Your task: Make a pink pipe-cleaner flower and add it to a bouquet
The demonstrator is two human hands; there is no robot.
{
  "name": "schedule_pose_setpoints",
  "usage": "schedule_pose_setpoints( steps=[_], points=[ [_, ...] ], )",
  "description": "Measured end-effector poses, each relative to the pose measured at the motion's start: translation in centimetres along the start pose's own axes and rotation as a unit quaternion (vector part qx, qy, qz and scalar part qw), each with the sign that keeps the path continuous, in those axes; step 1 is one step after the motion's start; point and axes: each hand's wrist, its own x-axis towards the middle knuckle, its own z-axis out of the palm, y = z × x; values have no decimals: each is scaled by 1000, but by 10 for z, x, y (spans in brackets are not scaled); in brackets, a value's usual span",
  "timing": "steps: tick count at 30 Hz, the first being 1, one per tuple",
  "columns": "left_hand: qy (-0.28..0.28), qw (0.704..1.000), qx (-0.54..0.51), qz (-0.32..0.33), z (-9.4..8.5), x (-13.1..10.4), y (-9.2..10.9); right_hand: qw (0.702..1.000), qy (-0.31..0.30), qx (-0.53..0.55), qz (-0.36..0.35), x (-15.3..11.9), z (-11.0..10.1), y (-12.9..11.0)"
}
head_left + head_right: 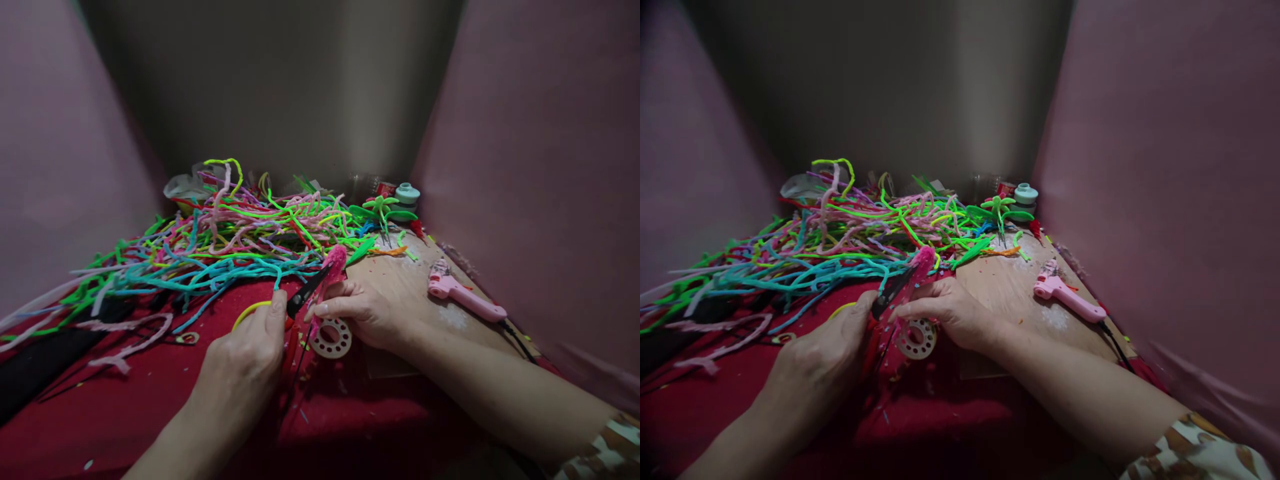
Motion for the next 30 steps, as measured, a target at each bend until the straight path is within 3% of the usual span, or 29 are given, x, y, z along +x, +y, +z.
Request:
schedule_pose_setpoints(
  steps=[7, 16, 30],
  points=[
    [-6, 999, 33, -25, -3, 2, 3, 999, 8, 34, 5, 3, -3, 7],
    [-36, 996, 61, -51, -8, 7, 10, 1000, 18, -1, -8, -1, 1, 2],
    [-70, 995, 38, -57, -9, 7, 9, 1000, 13, -16, 21, 0, 0, 5]
  ],
)
